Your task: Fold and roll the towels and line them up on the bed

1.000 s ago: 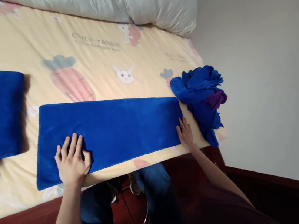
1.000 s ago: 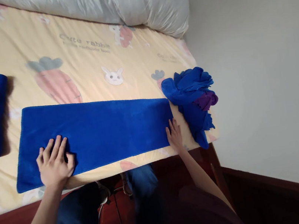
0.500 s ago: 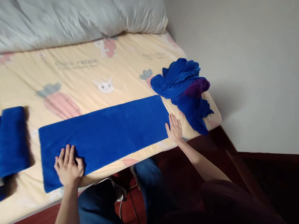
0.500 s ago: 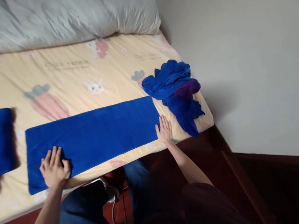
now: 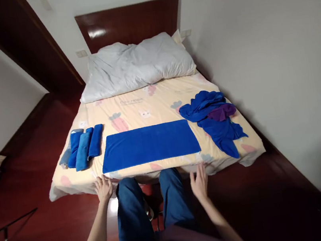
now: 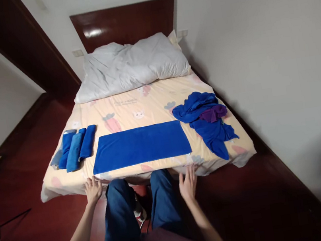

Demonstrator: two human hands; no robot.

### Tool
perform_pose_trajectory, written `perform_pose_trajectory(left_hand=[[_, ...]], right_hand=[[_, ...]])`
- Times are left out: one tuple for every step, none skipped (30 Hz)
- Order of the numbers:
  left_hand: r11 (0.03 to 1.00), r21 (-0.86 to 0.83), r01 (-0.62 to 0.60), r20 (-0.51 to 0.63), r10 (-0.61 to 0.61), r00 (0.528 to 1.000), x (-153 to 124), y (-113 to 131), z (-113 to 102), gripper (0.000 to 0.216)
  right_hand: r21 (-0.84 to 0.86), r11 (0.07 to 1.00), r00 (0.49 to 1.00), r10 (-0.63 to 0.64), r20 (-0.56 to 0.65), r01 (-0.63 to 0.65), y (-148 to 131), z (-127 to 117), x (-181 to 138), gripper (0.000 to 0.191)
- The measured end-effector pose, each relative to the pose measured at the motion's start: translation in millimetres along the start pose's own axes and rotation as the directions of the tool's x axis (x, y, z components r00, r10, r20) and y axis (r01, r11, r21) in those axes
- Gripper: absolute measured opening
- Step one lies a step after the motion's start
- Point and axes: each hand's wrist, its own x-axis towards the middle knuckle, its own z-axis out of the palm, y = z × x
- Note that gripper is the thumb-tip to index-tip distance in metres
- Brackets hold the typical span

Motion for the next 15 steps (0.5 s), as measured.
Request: perform_pose_trajectory(left_hand=[[0.999,-0.051,0.002,-0.006,-0.002,1.000,-11.8,-2.2,-0.8,0.073],[0.996,-0.095,-0.001,0.005,0.002,1.000,-25.5,-1.4,0.7,0.071],[0.992,-0.127,-0.004,0.030,0.008,1.000,-41.1,2.0,4.3,0.068],[0.989,-0.147,-0.005,0.063,0.015,0.998,-58.1,7.6,9.6,0.065],[0.988,-0.156,-0.010,0.093,0.024,0.995,-76.0,14.7,16.0,0.063],[0.987,-0.161,-0.018,0.107,0.036,0.994,-94.0,22.9,22.8,0.062],[0.987,-0.157,-0.032,0.103,0.048,0.994,-111.4,31.7,29.3,0.063],[0.988,-0.146,-0.053,0.078,0.065,0.995,-127.3,40.7,35.1,0.066],[0.987,-0.136,-0.080,0.052,0.088,0.995,-141.4,49.6,39.9,0.069],[0.985,-0.130,-0.113,0.030,0.118,0.993,-153.3,58.3,43.7,0.071],[0.980,-0.131,-0.150,0.018,0.153,0.988,-163.0,66.8,46.7,0.070],[0.972,-0.143,-0.185,0.019,0.190,0.982,-170.7,74.9,49.1,0.066],[0.962,-0.166,-0.217,0.027,0.225,0.974,-176.6,82.6,51.2,0.061],[0.949,-0.201,-0.241,0.034,0.253,0.967,-181.0,90.0,53.4,0.055],[0.935,-0.246,-0.256,0.038,0.274,0.961,-184.3,96.9,55.8,0.049]], right_hand=[[0.011,1.000,0.998,-0.022,0.058,0.022,-2.5,3.0,-42.8,0.077],[0.013,0.998,0.988,-0.058,0.142,0.056,-5.2,6.0,-81.8,0.075],[0.000,0.996,0.974,-0.090,0.209,0.091,-8.1,8.3,-114.3,0.073],[-0.023,0.993,0.959,-0.103,0.264,0.113,-11.3,9.1,-138.6,0.074],[-0.045,0.991,0.949,-0.111,0.295,0.130,-15.0,8.4,-153.9,0.074],[-0.059,0.986,0.940,-0.127,0.318,0.153,-19.1,6.0,-160.3,0.074],[-0.064,0.980,0.929,-0.155,0.337,0.187,-23.5,2.5,-159.3,0.073],[-0.060,0.972,0.915,-0.193,0.354,0.228,-28.0,-1.6,-152.8,0.070],[-0.053,0.961,0.899,-0.234,0.371,0.272,-32.5,-6.0,-142.9,0.067],[-0.050,0.950,0.882,-0.268,0.388,0.310,-36.7,-10.1,-132.0,0.065],[-0.054,0.941,0.870,-0.286,0.401,0.334,-40.3,-13.6,-121.5,0.064],[-0.066,0.937,0.865,-0.289,0.411,0.344,-43.3,-16.4,-112.7,0.064],[-0.082,0.935,0.865,-0.281,0.416,0.344,-45.5,-18.5,-106.2,0.064],[-0.098,0.935,0.866,-0.271,0.420,0.340,-46.8,-20.1,-102.0,0.065],[-0.110,0.935,0.867,-0.263,0.423,0.338,-47.4,-21.3,-99.7,0.066]])
